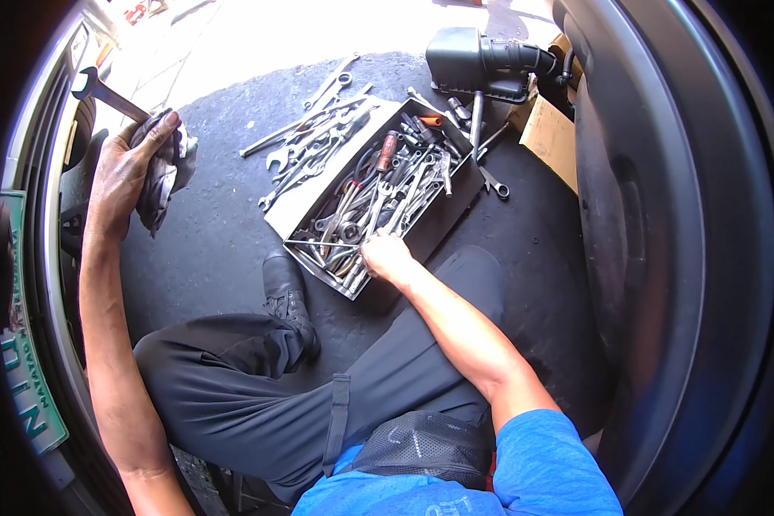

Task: Replacing or repairing components within a vehicle engine bay using hand tools.

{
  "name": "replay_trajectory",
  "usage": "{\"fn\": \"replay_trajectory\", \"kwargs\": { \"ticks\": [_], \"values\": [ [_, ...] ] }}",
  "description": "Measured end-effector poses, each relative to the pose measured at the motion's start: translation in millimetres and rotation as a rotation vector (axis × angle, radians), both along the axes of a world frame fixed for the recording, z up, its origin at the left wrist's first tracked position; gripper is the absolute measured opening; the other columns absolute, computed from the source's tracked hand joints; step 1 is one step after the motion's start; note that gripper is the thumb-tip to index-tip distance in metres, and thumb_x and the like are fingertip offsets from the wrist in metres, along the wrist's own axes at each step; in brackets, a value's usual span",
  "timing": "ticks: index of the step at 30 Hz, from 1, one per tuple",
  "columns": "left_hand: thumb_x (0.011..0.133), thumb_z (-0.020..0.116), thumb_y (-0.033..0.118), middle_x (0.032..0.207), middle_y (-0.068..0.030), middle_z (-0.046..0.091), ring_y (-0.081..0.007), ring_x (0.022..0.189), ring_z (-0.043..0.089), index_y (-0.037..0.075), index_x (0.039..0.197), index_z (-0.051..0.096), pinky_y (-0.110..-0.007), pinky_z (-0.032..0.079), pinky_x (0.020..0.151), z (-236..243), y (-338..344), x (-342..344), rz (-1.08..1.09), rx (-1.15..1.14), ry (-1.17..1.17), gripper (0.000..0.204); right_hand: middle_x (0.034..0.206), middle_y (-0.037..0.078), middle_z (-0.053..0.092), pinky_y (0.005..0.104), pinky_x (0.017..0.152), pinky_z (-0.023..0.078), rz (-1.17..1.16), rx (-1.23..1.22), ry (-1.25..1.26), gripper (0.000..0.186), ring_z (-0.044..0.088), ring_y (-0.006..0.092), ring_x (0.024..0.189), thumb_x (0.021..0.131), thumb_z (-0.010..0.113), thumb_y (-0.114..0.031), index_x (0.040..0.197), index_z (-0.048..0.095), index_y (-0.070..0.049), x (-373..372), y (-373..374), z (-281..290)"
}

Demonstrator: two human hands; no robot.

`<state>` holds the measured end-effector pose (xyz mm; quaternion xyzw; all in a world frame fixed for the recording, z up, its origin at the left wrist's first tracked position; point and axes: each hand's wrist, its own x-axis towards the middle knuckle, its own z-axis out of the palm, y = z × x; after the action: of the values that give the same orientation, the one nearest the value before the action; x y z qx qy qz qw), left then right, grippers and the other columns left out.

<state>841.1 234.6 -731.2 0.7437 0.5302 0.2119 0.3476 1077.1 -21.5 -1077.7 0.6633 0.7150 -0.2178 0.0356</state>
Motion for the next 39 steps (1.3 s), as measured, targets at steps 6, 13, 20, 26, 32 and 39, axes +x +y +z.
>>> {"fn": "replay_trajectory", "kwargs": {
  "ticks": [6, 13, 20, 26, 32, 39],
  "values": [
    [0.09, 0.077, 0.051, 0.077, -0.004, 0.071, -0.0078, 0.062, 0.067, -0.001, 0.116, 0.07, -0.023, 0.055, 0.06, -2.0, -1.6, -0.3, -0.003, -0.005, 0.059, 0.059, 0.114, 0.016, 0.065, 0.0584, 0.098, 0.048, -0.186, 0.083, -0.162, 0.02, 0.058, 0.0341, 0.117, 0.085, 0.063, -0.016, 0.098, 0.075, -0.005, 7.9, 0.3, 21.3],
    [0.09, 0.077, 0.05, 0.078, -0.0047, 0.072, -0.0085, 0.064, 0.067, 0.0, 0.111, 0.072, -0.024, 0.054, 0.061, -6.2, -2.1, -1.4, -0.027, 0.051, 0.06, 0.055, 0.118, 0.018, 0.059, 0.0494, 0.097, 0.049, -0.304, 0.142, -0.126, 0.029, 0.058, 0.0363, 0.114, 0.088, 0.062, -0.013, 0.115, 0.072, -0.009, 41.1, 3.8, 17.1],
    [0.079, 0.066, 0.081, 0.102, -0.0251, 0.073, -0.0328, 0.096, 0.073, -0.004, 0.129, 0.067, -0.049, 0.057, 0.09, -7.6, 5.5, -10.7, -0.015, 0.046, 0.147, 0.099, 0.138, 0.019, 0.051, 0.0526, 0.104, 0.044, -0.282, 0.026, -0.197, 0.034, 0.048, 0.0383, 0.13, 0.09, 0.071, -0.03, 0.122, 0.072, -0.021, 47.5, 16.0, 12.5],
    [0.08, 0.06, 0.086, 0.107, -0.0265, 0.071, -0.0338, 0.104, 0.069, -0.003, 0.127, 0.069, -0.051, 0.052, 0.095, 3.8, -4.3, -3.7, 0.069, 0.088, 0.079, 0.101, 0.128, 0.01, 0.058, 0.0598, 0.102, 0.041, -0.122, -0.03, -0.282, 0.031, 0.047, 0.0321, 0.127, 0.089, 0.07, -0.049, 0.108, 0.079, -0.026, 45.9, 21.2, 9.2],
    [0.091, 0.067, 0.066, 0.08, -0.0074, 0.068, -0.0139, 0.08, 0.062, 0.001, 0.106, 0.076, -0.035, 0.05, 0.079, 1.1, -3.8, -5.3, 0.052, 0.046, -0.083, 0.067, 0.124, 0.012, 0.066, 0.0718, 0.105, 0.035, -0.113, -0.057, -0.27, 0.043, 0.051, 0.0372, 0.128, 0.097, 0.057, -0.054, 0.109, 0.076, -0.017, 42.1, 13.9, 7.1],
    [0.089, 0.05, 0.082, 0.081, -0.0062, 0.068, -0.011, 0.073, 0.062, 0.0, 0.104, 0.073, -0.031, 0.05, 0.069, 11.4, 8.5, -19.2, 0.052, -0.086, 0.045, 0.086, 0.106, 0.011, 0.076, 0.0703, 0.114, 0.022, -0.079, -0.191, -0.272, 0.053, 0.059, 0.0328, 0.123, 0.085, 0.07, -0.062, 0.103, 0.08, -0.014, 20.5, 26.8, 54.5]
  ]
}}
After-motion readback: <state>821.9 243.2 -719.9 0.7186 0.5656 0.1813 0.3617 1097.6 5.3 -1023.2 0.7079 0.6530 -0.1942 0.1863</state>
